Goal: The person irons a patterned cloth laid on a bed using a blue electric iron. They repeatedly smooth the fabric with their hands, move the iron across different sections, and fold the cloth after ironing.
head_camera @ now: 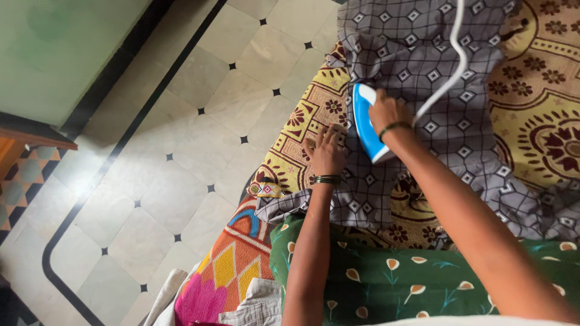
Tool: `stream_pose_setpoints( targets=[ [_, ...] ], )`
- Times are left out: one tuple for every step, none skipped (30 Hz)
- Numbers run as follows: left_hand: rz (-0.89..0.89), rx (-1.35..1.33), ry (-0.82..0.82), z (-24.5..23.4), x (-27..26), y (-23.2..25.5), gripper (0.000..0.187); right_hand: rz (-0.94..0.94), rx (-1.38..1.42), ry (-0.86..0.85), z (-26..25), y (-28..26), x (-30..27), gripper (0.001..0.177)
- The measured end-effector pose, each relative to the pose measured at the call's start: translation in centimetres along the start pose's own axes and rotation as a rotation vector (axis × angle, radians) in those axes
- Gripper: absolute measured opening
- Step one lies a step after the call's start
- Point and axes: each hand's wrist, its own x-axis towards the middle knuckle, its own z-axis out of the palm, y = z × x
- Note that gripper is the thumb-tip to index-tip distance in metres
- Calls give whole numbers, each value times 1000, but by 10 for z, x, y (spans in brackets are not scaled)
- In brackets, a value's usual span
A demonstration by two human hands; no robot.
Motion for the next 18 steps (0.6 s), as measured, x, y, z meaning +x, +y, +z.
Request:
stream_pose_setpoints(
  targets=[
    [-5,-45,-3,-4,-2,2,55,-17,-34,35,6,2,5,36],
    [-11,-92,1,-8,-2,3,55,-39,-73,75,9,4,10,34],
    [-17,-140,4,-12,-1,4,55,-60,-111,115,11,6,12,33],
    [-24,-186,43,-15,-1,7,49,-38,-76,83,12,12,8,34],
    [-32,-233,81,-17,-1,10,43,-16,-41,51,15,19,-2,35],
    [-44,-280,117,-16,-3,12,37,5,-7,15,17,25,-15,36],
    [-80,-322,82,-13,-4,14,33,11,-25,2,18,32,-26,36],
    [-118,-362,51,-10,-3,13,29,12,-41,-10,17,37,-36,36],
    [-155,-401,18,-5,-3,12,26,14,-57,-22,15,40,-43,37],
    [-154,-417,53,1,-4,13,24,20,-64,-35,12,43,-48,38],
    [-153,-432,88,8,-5,15,23,26,-71,-48,8,47,-53,38],
    [-150,-449,124,14,-4,15,22,32,-78,-58,4,50,-56,39],
    [-189,-425,75,19,-2,14,23,72,-41,-63,-2,54,-58,40],
    [-233,-401,23,22,-1,12,25,112,-6,-72,-11,62,-60,42],
    [-275,-377,-29,24,-1,11,28,153,28,-81,-17,66,-62,44],
    [-283,-352,-76,24,0,12,30,142,11,-31,-24,72,-63,44],
    [-289,-326,-123,22,2,11,33,130,-7,19,-32,79,-65,45],
    [-298,-299,-166,19,4,12,35,115,-26,70,-39,82,-65,46]
  ],
)
